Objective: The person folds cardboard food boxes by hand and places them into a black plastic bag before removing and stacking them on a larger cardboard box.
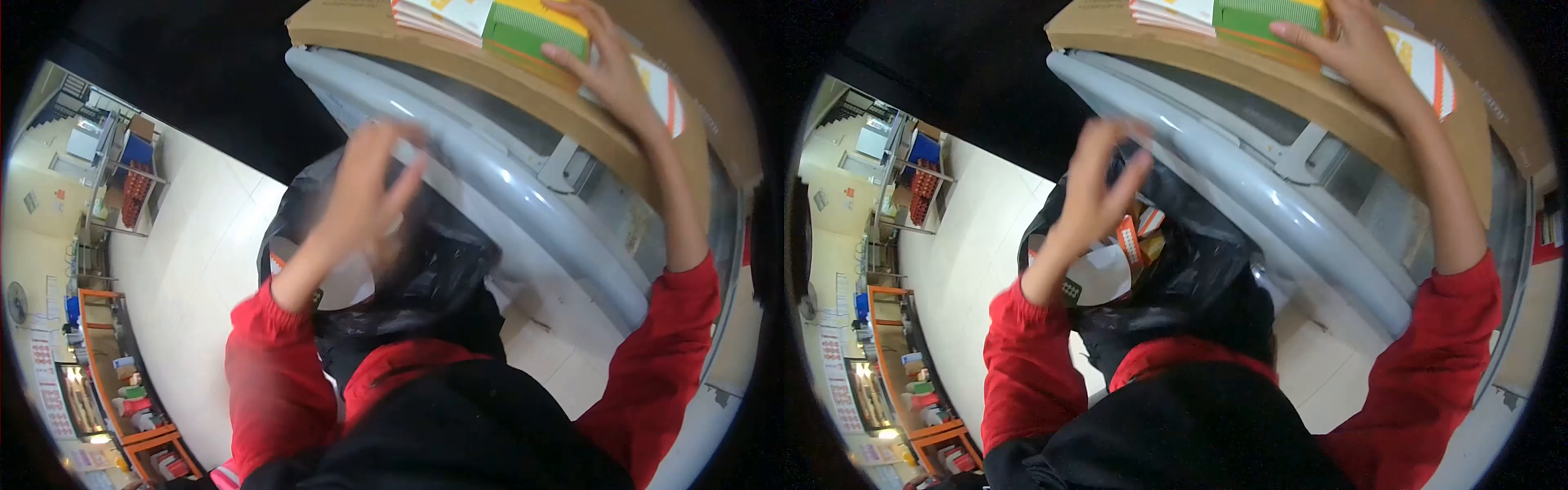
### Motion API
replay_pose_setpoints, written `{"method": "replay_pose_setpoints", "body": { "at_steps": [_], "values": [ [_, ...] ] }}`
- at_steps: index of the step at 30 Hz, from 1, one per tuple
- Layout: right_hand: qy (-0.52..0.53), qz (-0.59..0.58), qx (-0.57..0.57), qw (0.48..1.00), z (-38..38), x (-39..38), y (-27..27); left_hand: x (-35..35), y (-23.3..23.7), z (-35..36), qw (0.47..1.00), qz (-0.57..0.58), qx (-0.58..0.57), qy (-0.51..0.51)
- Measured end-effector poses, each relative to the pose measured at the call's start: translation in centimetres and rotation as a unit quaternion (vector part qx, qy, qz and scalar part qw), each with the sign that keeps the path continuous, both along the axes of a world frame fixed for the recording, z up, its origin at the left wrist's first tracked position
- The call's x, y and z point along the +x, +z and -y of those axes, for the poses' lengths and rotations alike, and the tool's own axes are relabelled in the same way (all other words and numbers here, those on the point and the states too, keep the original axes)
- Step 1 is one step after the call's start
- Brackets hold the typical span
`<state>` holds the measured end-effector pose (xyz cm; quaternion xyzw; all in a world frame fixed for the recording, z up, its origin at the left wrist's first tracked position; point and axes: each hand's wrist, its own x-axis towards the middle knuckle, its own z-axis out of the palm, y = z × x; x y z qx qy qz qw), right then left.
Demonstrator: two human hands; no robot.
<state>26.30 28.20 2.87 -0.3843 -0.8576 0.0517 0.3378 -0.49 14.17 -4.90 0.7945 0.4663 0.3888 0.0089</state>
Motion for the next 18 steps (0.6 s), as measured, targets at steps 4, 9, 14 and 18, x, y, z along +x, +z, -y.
{"method": "replay_pose_setpoints", "body": {
  "at_steps": [4,9,14,18],
  "values": [
    [0.002,0.005,-0.014,1.0,0.4,-0.4,-0.1,-1.6,-7.9,8.9,0.957,-0.078,-0.28,0.026],
    [0.017,0.011,0.003,1.0,0.7,-0.5,-0.3,-4.0,-12.5,14.0,0.936,-0.079,-0.291,0.185],
    [-0.014,0.025,0.047,0.998,-0.5,-0.4,-1.2,-4.0,-13.3,18.0,0.86,0.053,-0.442,0.249],
    [-0.047,0.052,0.011,0.997,0.7,-0.9,0.0,-1.5,-6.3,17.9,0.907,0.184,-0.301,0.23]
  ]
}}
